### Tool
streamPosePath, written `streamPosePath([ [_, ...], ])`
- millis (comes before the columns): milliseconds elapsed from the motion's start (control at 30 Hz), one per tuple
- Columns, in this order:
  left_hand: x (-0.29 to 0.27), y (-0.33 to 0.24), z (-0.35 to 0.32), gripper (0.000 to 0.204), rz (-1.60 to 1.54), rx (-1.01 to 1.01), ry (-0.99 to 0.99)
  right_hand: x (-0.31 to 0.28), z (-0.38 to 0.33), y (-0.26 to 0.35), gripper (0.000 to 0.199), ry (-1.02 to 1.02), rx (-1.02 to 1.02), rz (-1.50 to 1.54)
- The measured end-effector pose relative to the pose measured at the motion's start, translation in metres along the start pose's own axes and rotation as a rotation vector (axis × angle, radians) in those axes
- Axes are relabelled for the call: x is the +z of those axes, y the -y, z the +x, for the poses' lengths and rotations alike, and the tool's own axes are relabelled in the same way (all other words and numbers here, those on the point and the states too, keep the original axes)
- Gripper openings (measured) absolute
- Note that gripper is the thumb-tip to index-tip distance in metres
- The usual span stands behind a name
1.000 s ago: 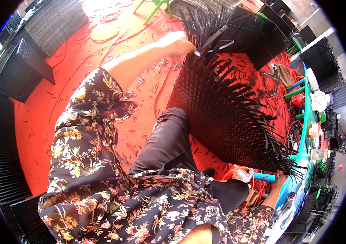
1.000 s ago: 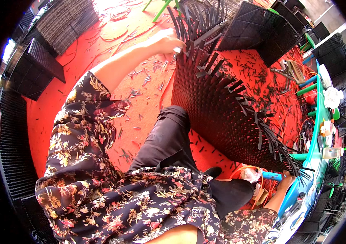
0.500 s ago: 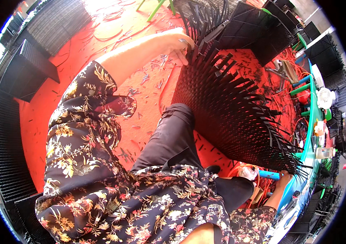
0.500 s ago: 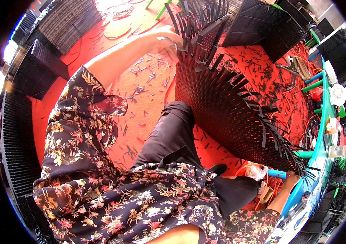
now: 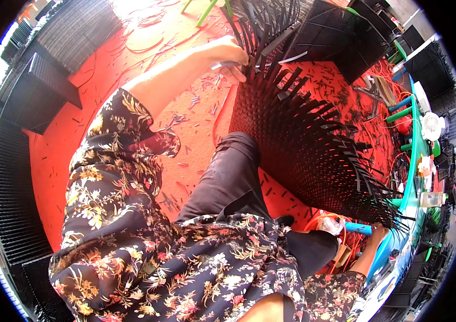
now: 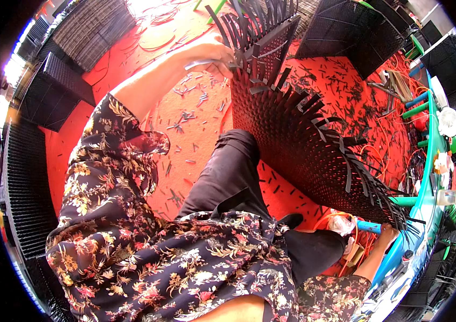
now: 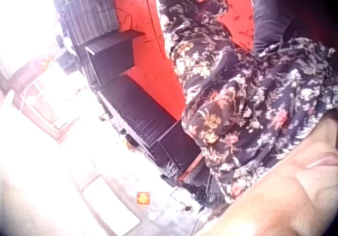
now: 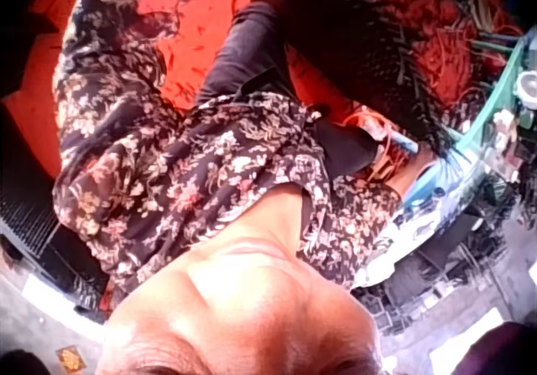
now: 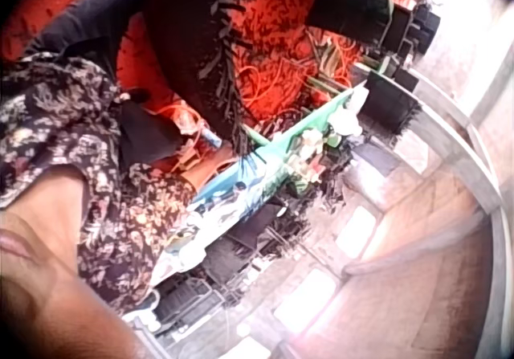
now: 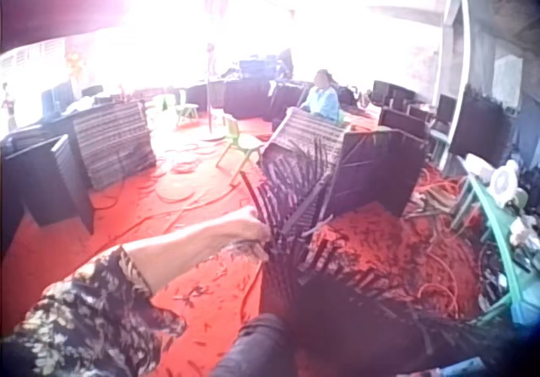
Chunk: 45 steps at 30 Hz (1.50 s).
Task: The person sits on the floor and uses a knife to trim excess black plastic strands from the edge of a wicker chair. They repeatedly cut the strands and pull them away to clean the chair's perimeter.
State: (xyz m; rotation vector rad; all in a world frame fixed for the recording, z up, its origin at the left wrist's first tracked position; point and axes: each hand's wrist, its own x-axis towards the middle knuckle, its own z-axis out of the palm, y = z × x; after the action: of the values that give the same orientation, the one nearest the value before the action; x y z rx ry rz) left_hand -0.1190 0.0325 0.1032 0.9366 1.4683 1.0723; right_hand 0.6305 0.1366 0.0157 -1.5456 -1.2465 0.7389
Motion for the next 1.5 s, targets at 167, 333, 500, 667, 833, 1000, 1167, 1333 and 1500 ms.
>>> streamPosePath([
  [167,-0.013,0.018,-0.001,0.022,-0.171,0.149,0.057,0.006,-0.005,0.007,0.018,-0.078,0.026,0.001],
  [333,0.001,0.015,-0.004,0.021,-0.176,0.112,-0.091,0.005,-0.008,0.018,0.017,-0.087,0.071,-0.048],
  [500,0.005,0.006,-0.009,0.020,-0.159,0.013,-0.104,0.025,-0.024,0.037,0.023,-0.205,0.085,-0.091],
  [667,0.007,0.004,-0.022,0.021,-0.203,0.053,-0.108,0.017,-0.028,0.014,0.036,-0.291,-0.151,-0.781],
  [833,0.001,0.014,-0.021,0.022,-0.222,0.104,-0.005,0.035,-0.085,-0.048,0.025,-0.020,-0.316,-0.850],
  [1000,0.006,0.015,-0.022,0.025,-0.273,0.116,-0.018,0.173,-0.214,0.083,0.026,0.856,-0.151,-0.530],
  [1167,0.006,0.021,-0.012,0.027,-0.374,0.139,-0.068,0.298,-0.257,0.233,0.036,1.135,-0.728,-0.240],
  [1333,0.013,0.000,-0.023,0.023,-0.317,0.145,-0.107,0.383,-0.257,0.297,0.055,1.070,-0.833,-0.205],
  [1500,0.024,-0.011,-0.023,0.022,-0.350,0.181,-0.088,0.419,-0.241,0.310,0.056,0.801,-0.938,-0.474],
])
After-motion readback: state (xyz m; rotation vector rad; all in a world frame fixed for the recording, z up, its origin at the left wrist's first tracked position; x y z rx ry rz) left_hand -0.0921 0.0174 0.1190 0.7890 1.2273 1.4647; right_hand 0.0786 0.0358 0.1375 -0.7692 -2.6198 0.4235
